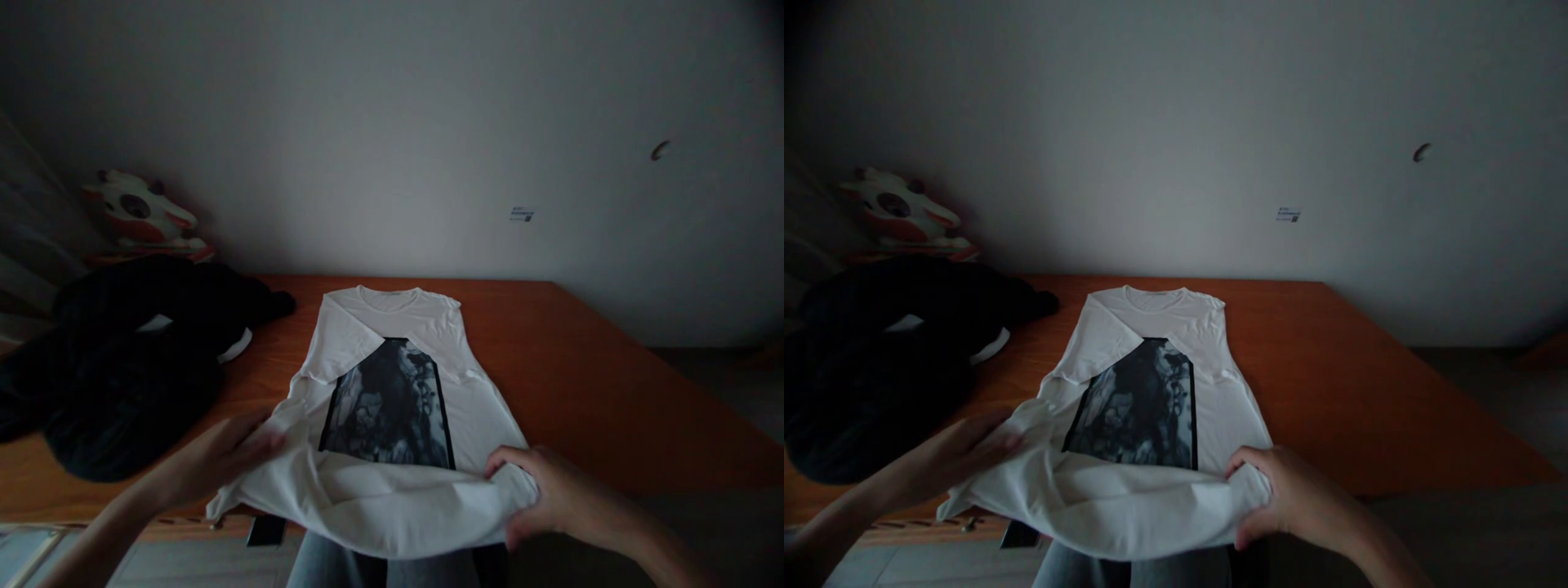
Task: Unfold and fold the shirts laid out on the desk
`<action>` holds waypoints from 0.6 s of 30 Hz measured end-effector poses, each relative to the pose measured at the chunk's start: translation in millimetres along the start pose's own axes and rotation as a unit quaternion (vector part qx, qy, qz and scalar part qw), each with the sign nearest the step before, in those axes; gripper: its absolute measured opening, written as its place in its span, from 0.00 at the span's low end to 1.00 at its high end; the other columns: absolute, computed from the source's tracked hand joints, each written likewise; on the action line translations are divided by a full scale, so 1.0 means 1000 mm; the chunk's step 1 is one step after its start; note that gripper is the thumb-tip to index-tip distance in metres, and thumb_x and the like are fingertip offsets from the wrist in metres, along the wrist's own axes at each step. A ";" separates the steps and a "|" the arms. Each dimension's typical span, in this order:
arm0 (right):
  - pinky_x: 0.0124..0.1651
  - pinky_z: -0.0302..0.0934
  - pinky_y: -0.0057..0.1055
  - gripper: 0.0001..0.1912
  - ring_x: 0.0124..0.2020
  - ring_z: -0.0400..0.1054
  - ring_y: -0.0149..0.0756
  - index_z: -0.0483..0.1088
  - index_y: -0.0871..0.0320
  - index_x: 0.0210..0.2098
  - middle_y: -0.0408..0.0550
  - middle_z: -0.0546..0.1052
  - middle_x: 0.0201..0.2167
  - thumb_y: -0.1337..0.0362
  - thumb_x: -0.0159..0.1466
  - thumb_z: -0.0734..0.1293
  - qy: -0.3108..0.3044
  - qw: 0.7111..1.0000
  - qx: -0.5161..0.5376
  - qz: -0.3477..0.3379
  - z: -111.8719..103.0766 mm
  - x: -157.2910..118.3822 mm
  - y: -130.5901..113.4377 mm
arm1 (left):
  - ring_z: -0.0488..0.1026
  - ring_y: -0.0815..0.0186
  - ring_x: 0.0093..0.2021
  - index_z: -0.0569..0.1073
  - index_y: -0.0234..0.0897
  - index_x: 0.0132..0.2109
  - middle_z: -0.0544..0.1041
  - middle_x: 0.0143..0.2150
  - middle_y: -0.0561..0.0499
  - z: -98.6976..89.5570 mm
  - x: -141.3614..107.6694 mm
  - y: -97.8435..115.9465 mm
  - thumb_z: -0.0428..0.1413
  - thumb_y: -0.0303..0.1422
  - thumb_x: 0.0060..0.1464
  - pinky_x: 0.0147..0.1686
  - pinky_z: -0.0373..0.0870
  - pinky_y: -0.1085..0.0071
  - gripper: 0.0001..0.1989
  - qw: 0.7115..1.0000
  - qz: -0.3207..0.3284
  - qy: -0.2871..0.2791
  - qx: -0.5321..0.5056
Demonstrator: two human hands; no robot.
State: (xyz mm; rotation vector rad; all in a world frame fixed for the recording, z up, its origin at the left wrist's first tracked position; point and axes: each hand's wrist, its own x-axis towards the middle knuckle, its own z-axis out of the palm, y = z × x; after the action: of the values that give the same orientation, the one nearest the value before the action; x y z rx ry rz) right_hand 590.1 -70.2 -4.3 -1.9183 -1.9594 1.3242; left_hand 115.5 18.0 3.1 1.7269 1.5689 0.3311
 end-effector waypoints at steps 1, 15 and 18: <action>0.35 0.57 0.27 0.18 0.36 0.70 0.40 0.78 0.52 0.37 0.42 0.78 0.33 0.57 0.48 0.80 -0.002 1.000 -0.022 -0.011 -0.001 -0.001 -0.001 | 0.80 0.51 0.41 0.82 0.42 0.46 0.83 0.41 0.48 -0.002 -0.005 0.000 0.66 0.54 0.41 0.38 0.78 0.66 0.28 0.998 -0.017 -0.043 0.042; 0.31 0.52 0.25 0.26 0.30 0.54 0.30 0.62 0.54 0.35 0.39 0.60 0.29 0.37 0.59 0.67 -0.057 0.989 0.070 -0.115 -0.026 -0.015 0.005 | 0.82 0.49 0.45 0.82 0.50 0.52 0.85 0.47 0.48 -0.031 -0.023 -0.017 0.57 0.50 0.45 0.46 0.80 0.60 0.27 0.988 0.041 -0.091 0.114; 0.34 0.56 0.25 0.26 0.33 0.60 0.32 0.66 0.54 0.39 0.41 0.65 0.32 0.39 0.58 0.70 -0.049 0.992 0.058 -0.101 -0.033 -0.016 0.010 | 0.83 0.50 0.38 0.85 0.52 0.45 0.85 0.40 0.49 -0.040 -0.023 -0.018 0.60 0.52 0.41 0.38 0.81 0.62 0.24 0.990 0.019 -0.078 0.113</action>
State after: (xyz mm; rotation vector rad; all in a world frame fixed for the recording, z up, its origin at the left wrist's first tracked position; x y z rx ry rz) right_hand 621.0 -69.7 17.5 -1.5845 -2.0104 1.4632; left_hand 71.7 9.8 24.6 1.9064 1.5071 0.0342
